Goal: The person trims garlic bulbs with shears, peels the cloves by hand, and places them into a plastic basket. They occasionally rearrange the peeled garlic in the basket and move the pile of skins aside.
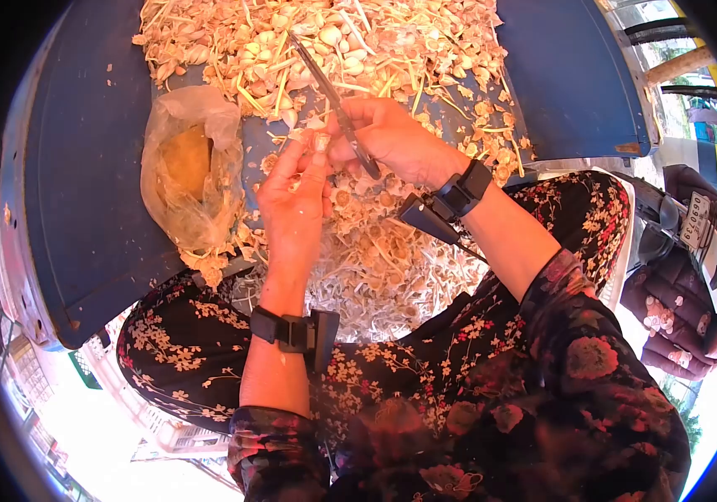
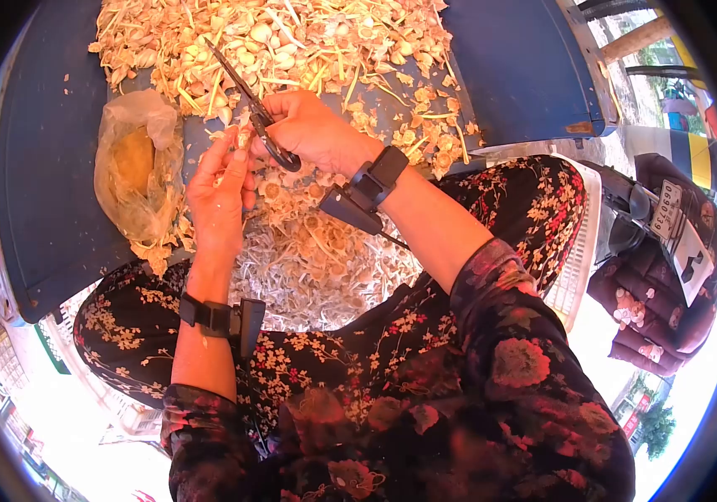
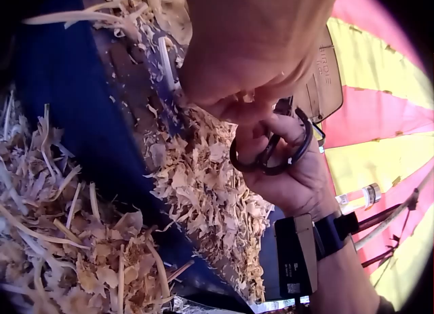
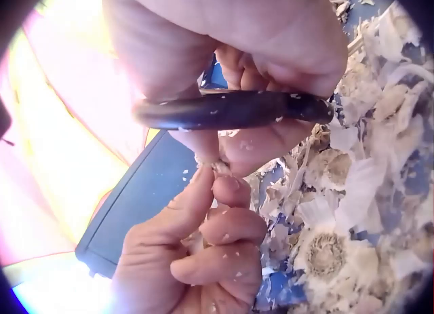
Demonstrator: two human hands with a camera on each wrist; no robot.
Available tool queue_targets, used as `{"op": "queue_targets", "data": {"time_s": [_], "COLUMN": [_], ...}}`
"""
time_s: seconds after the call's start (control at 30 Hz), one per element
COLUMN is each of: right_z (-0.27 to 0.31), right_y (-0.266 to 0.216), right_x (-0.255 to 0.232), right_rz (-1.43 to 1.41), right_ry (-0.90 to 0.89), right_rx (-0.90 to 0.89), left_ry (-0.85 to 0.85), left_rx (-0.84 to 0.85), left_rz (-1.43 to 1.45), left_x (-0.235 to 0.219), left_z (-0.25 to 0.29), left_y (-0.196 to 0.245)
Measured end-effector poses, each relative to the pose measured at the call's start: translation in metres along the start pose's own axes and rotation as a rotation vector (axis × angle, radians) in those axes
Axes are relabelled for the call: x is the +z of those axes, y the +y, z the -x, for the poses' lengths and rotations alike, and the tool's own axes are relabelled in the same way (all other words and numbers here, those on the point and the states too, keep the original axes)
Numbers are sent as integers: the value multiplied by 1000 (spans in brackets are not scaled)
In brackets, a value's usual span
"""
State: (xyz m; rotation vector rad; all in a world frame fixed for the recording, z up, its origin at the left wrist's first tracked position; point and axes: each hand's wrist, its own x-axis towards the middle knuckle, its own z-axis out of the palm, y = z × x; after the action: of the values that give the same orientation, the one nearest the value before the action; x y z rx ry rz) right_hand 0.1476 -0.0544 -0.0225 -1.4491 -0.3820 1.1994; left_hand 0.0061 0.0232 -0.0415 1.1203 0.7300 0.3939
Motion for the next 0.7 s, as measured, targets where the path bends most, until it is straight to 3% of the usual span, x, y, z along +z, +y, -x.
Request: {"op": "queue_targets", "data": {"time_s": [0.17, 0.27, 0.47, 0.57, 0.7], "right_z": [14, 13, 10, 36, 56], "right_y": [-13, -9, -3, -28, -36], "right_x": [4, -4, -6, -4, -19], "right_rz": [166, 332, 448, 1037, 1277], "right_ry": [75, -4, 28, 105, 45], "right_rx": [-82, -141, -259, -421, -377], "left_ry": [-56, -28, -72, 29, -10], "left_rx": [31, 118, -72, -76, -20], "left_rz": [-197, -83, 127, 272, 199], "left_x": [2, 3, -8, -8, -11], "left_z": [4, 2, 8, 8, 8], "left_y": [10, 0, 13, 22, 24]}}
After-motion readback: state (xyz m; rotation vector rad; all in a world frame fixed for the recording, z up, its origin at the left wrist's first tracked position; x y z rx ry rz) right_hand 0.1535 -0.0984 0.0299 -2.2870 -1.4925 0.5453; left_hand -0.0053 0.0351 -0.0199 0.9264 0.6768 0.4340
